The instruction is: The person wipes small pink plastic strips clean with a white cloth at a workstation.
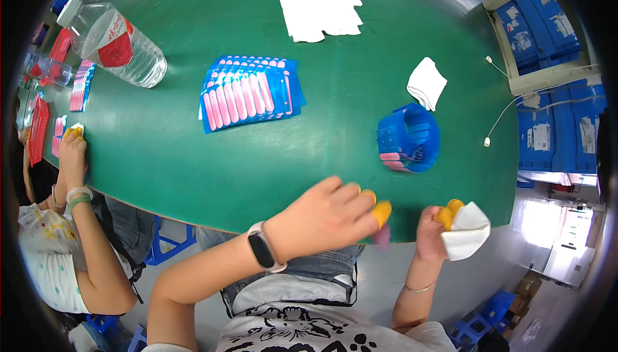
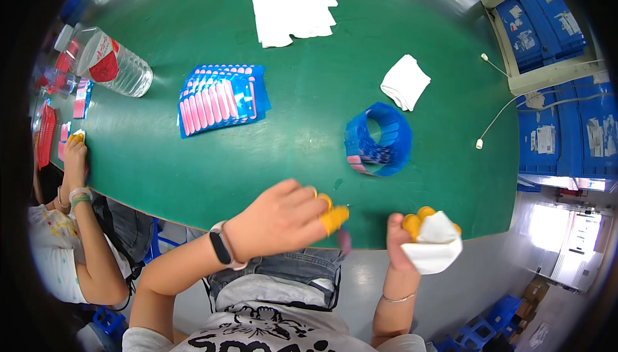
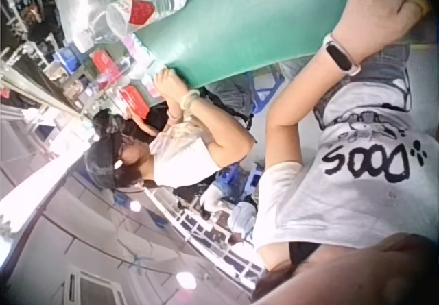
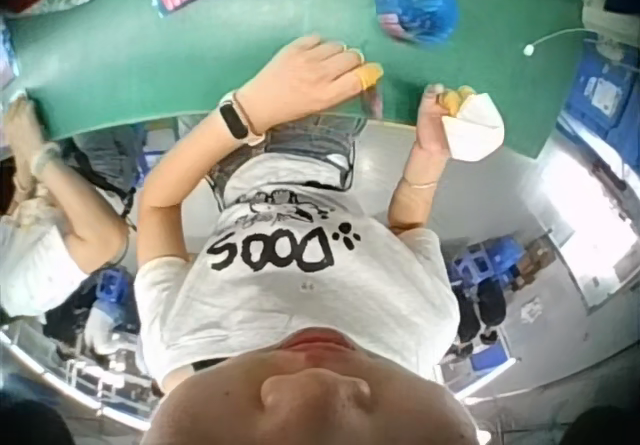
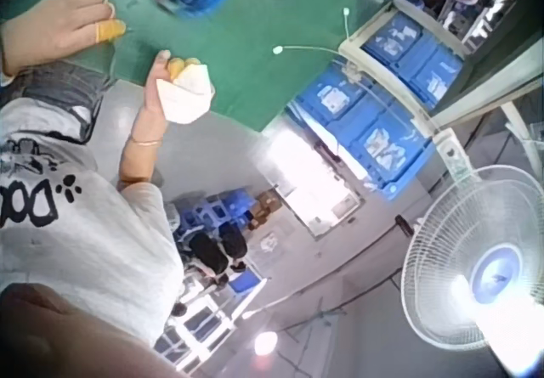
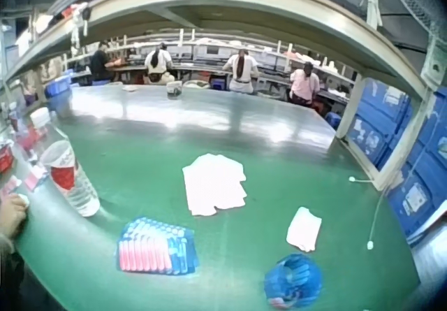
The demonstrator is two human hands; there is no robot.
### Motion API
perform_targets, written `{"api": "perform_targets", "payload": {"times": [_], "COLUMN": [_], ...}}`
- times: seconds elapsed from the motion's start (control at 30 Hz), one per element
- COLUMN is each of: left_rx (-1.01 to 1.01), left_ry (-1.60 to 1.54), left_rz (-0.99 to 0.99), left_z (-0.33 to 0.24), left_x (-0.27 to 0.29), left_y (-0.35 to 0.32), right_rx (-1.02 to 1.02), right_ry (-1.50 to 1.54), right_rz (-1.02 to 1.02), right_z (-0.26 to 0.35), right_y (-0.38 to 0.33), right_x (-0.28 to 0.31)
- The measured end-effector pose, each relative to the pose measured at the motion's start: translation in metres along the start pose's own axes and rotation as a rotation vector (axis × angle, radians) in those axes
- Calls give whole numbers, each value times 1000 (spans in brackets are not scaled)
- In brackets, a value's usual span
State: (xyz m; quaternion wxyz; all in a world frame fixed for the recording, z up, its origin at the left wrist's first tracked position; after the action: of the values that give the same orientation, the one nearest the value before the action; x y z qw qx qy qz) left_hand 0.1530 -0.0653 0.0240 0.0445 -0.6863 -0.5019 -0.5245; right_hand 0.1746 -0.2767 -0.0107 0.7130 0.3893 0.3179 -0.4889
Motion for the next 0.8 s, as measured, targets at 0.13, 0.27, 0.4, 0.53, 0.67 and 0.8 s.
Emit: {"api": "perform_targets", "payload": {"times": [0.13, 0.27, 0.4, 0.53, 0.67, 0.8], "left_rx": [180, 310, 393, 524, 426, 457], "left_ry": [55, 42, 4, -145, 1, -51], "left_rz": [-84, -173, -349, -464, -409, -341], "left_z": [19, 36, 43, 49, 33, 32], "left_x": [-11, -14, -4, -2, 4, 0], "left_y": [21, 27, 34, 41, 40, 29], "right_rx": [69, 44, 16, -13, 46, 103], "right_ry": [104, 99, 71, 117, 46, 43], "right_rz": [29, -45, -86, -105, -264, -360], "right_z": [17, 6, -3, -11, -9, -19], "right_y": [2, 3, 2, 2, -3, 14], "right_x": [11, 13, 16, 15, 29, 31]}}
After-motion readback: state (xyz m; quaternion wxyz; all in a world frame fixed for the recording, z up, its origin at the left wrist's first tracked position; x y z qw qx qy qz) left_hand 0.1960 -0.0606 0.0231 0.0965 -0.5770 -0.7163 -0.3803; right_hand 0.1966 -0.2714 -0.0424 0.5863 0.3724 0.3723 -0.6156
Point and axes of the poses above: each hand's wrist, its own y-axis towards the middle knuckle, its own x-axis out of the back of the hand, z = x × y, the point moved 7 cm from there along y, towards the middle knuckle, and after that the axes turned 3 degrees about x, right-handed, at the moved point
